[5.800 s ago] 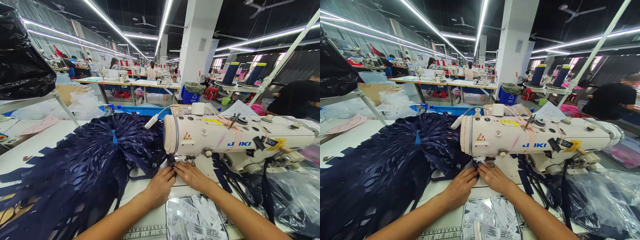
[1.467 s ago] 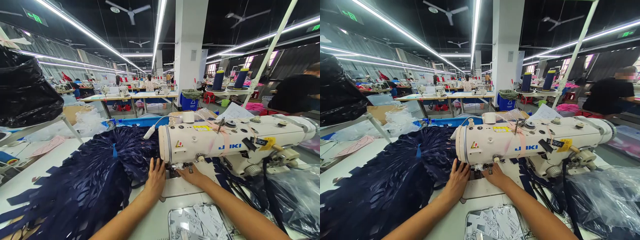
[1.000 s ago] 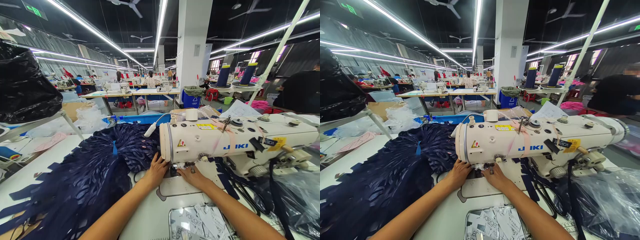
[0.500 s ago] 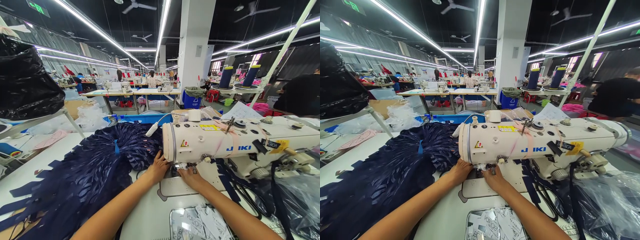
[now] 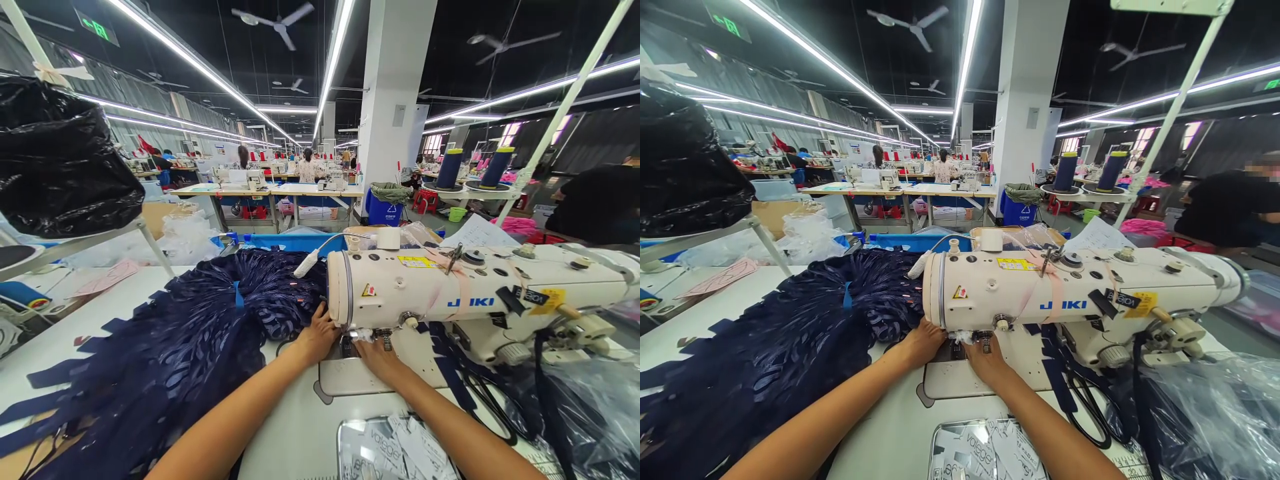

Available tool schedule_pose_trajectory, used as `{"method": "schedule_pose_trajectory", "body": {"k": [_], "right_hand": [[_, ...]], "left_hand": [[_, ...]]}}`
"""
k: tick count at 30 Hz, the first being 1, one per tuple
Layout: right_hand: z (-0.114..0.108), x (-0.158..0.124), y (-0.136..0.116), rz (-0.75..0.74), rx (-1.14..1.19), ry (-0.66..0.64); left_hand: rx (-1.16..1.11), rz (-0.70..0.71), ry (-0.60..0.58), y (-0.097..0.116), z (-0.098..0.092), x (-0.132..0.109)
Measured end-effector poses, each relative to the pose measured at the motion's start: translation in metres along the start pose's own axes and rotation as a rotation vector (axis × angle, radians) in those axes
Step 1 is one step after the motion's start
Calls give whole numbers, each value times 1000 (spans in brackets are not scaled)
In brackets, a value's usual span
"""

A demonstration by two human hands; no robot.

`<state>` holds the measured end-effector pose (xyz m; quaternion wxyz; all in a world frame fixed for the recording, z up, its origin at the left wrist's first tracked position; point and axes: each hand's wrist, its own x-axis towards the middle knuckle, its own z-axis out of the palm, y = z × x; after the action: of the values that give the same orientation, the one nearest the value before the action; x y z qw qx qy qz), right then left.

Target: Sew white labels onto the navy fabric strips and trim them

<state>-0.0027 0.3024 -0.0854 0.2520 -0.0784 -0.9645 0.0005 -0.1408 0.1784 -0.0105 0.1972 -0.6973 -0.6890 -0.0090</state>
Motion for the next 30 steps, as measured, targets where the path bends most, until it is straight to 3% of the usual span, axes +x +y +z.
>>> {"method": "schedule_pose_trajectory", "body": {"k": [12, 20, 25, 30], "right_hand": [[-18, 8, 25, 48, 98, -83], [-16, 2, 30, 45, 136, -133], [-11, -5, 36, 70, 195, -152], [-23, -12, 37, 55, 245, -214]], "left_hand": [[12, 74, -10, 8, -10, -10], [138, 147, 136, 27, -12, -52], [128, -104, 233, 10, -13, -67], [-96, -64, 185, -16, -5, -54]]}}
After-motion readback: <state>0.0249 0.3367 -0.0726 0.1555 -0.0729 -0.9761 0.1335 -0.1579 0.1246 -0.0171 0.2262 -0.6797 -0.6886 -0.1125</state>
